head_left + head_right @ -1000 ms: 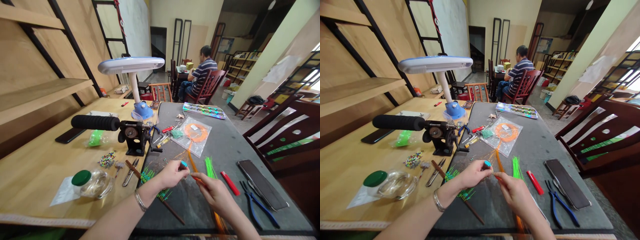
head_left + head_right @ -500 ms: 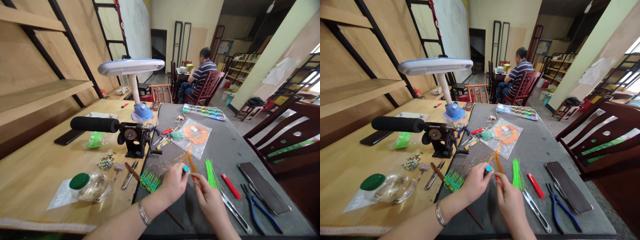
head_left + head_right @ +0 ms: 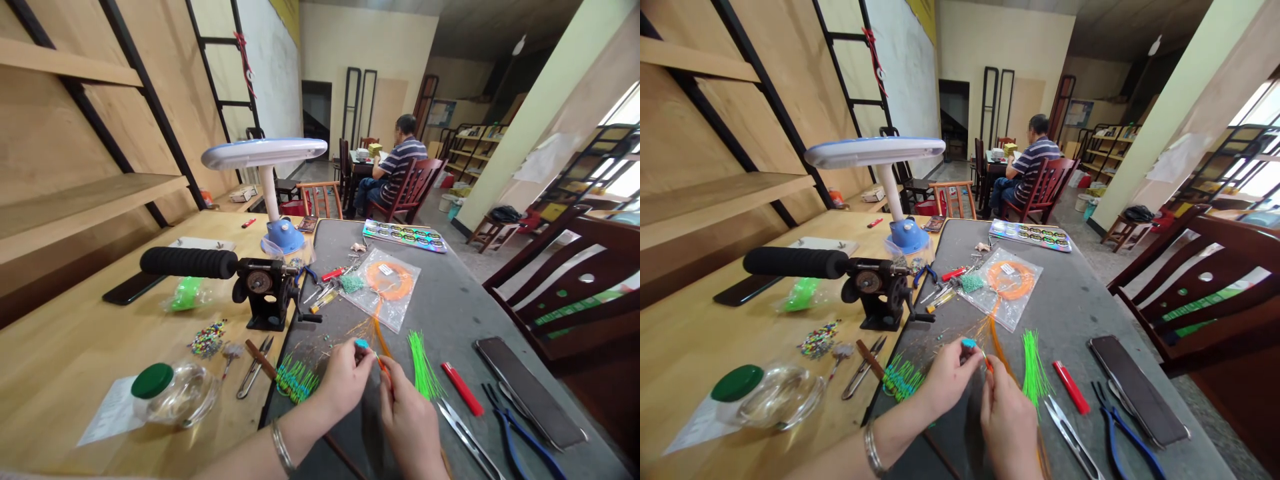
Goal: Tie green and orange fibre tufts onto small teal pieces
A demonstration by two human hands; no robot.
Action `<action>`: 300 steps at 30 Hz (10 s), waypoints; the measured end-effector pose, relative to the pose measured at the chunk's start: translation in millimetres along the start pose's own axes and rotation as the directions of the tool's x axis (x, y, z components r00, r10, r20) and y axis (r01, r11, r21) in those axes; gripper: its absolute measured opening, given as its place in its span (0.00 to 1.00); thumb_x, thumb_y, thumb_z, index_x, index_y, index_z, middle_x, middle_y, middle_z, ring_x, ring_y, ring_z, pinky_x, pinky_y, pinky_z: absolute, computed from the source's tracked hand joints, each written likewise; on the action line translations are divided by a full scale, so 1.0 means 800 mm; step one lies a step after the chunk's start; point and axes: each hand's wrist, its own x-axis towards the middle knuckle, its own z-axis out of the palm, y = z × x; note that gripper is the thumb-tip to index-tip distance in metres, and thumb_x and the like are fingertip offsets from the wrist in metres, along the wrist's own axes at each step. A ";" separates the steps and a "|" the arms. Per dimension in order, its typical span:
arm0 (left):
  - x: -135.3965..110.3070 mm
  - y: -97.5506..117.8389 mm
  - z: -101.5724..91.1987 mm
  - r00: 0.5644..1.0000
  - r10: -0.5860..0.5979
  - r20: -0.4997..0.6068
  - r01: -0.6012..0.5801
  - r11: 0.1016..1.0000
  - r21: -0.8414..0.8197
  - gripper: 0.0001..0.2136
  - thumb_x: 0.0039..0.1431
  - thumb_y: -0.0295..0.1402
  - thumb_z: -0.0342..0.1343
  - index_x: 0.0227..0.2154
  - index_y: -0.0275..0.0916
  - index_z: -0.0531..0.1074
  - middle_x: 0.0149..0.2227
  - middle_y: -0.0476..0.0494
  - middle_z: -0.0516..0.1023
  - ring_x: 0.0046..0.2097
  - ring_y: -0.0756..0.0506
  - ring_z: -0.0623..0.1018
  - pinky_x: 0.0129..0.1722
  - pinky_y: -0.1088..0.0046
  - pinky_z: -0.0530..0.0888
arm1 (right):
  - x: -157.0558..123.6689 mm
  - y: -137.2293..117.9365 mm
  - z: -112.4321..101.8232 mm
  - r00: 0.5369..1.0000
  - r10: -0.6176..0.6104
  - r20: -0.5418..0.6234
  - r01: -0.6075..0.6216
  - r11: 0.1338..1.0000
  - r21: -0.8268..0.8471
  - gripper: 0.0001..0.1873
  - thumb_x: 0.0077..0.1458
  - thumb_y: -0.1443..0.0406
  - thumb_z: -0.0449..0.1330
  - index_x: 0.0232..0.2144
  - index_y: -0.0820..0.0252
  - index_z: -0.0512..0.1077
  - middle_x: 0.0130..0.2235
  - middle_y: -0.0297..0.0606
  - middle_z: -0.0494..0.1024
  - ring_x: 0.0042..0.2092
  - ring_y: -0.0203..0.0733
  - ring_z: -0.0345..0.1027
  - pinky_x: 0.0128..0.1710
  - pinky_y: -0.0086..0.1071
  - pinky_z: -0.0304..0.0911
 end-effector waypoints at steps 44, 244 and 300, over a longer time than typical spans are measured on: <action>-0.005 0.012 0.003 0.929 -0.268 0.254 0.369 0.725 -0.581 0.18 0.44 0.44 0.63 0.28 0.35 0.67 0.25 0.53 0.68 0.19 0.58 0.58 0.17 0.81 0.48 | 0.008 0.010 -0.003 0.956 0.178 0.234 -0.281 0.785 0.552 0.17 0.60 0.54 0.49 0.38 0.58 0.71 0.22 0.32 0.73 0.22 0.38 0.66 0.23 0.27 0.58; -0.105 0.096 0.009 0.814 0.445 0.372 -0.451 0.889 -0.075 0.04 0.54 0.27 0.53 0.29 0.36 0.73 0.36 0.41 0.75 0.33 0.47 0.74 0.34 0.74 0.69 | -0.118 -0.003 -0.123 0.741 0.406 0.536 -0.533 -0.131 0.836 0.21 0.35 0.55 0.70 0.29 0.63 0.73 0.20 0.27 0.63 0.20 0.28 0.51 0.17 0.21 0.42; -0.057 0.037 0.030 0.879 -0.186 0.439 0.394 0.803 -0.448 0.03 0.42 0.30 0.53 0.23 0.37 0.65 0.15 0.59 0.55 0.17 0.56 0.49 0.18 0.78 0.45 | -0.094 0.019 -0.051 0.728 0.390 0.564 -0.592 -0.057 0.804 0.20 0.43 0.53 0.67 0.33 0.62 0.73 0.21 0.28 0.63 0.21 0.28 0.51 0.17 0.21 0.47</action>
